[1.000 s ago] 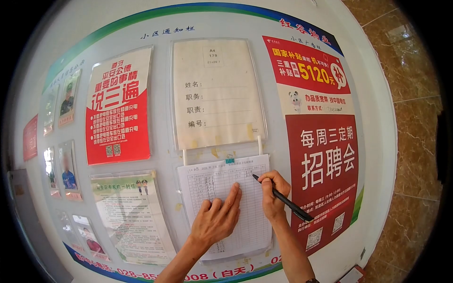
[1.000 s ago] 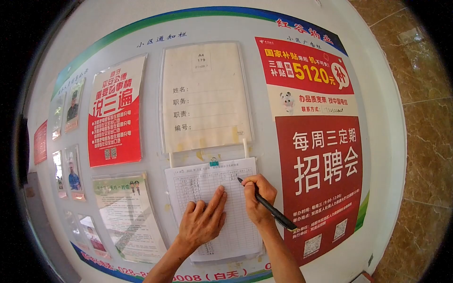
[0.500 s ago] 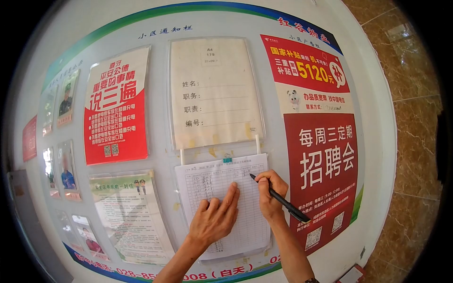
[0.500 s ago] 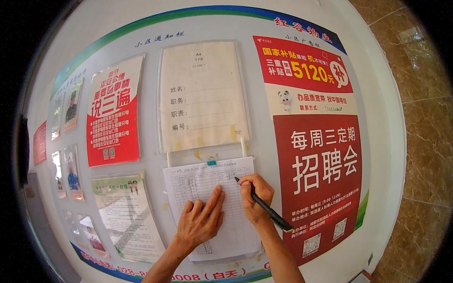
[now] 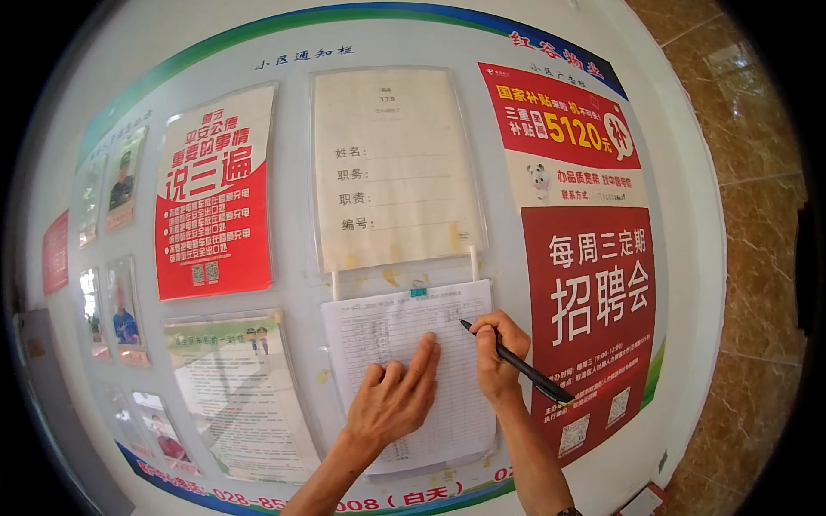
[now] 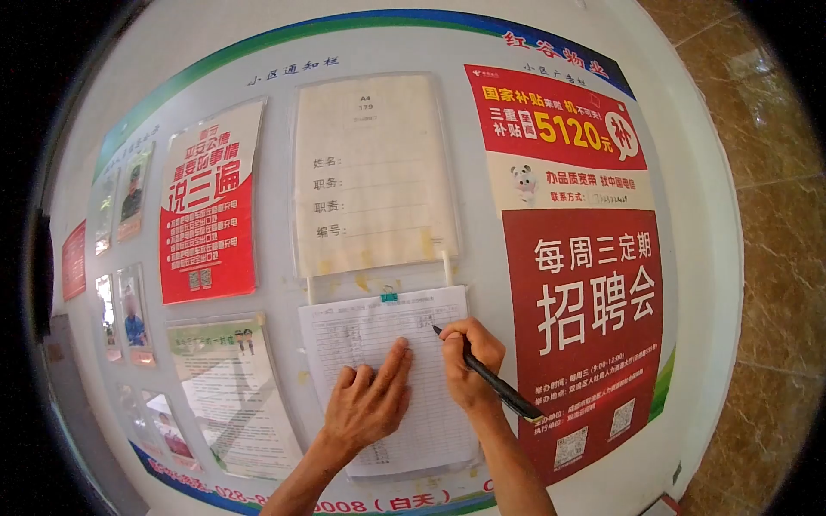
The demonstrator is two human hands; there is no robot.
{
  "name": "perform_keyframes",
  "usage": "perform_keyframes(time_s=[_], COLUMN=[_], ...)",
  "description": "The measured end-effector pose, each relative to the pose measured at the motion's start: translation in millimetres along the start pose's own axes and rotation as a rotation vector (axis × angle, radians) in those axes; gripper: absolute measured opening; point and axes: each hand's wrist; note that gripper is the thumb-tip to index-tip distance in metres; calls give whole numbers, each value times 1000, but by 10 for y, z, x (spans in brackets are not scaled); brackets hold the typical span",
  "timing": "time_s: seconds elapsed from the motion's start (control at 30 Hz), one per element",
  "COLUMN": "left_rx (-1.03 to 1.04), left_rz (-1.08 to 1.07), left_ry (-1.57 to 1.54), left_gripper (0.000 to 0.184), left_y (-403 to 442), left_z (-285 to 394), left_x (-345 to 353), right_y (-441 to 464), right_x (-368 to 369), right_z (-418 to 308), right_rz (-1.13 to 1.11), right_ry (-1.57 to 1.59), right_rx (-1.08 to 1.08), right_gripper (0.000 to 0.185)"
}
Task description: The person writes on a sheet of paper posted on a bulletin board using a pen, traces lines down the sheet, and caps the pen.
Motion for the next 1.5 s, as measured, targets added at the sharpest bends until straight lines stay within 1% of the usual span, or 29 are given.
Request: perform_keyframes(time_s=[0.3,0.37,0.7,0.77,0.9,0.97,1.07,1.5], left_rx=[8,7,9,6,5,3,4,2], left_rz=[-1,6,19,24,34,41,41,13], left_ry=[-33,-25,0,-7,-4,1,5,-37], left_gripper=[45,45,46,45,44,43,42,41], left_y=[-1,-2,0,-1,12,8,-2,-9], left_z=[4,1,2,2,0,0,-1,-2], left_x=[1,7,11,6,-16,-7,-7,12], right_y=[1,1,-10,-21,-69,-76,-82,-79], right_x=[7,22,-6,8,65,115,172,182], right_z=[5,-18,-6,-10,-54,-95,-69,-89], right_rz=[1,35,20,21,-17,-44,-61,-88], right_ry=[-5,-25,-3,-11,-11,-22,-34,-22], right_rx=[7,-11,-13,-55,-65,-142,-167,-114], right_gripper=[11,11,12,12,12,10,9,8])
Point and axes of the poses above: each hand's wrist, its own y-axis towards the middle knuckle, its own x-axis out of the palm, z = x × y, and after that the axes turned 6 degrees about y, right-handed
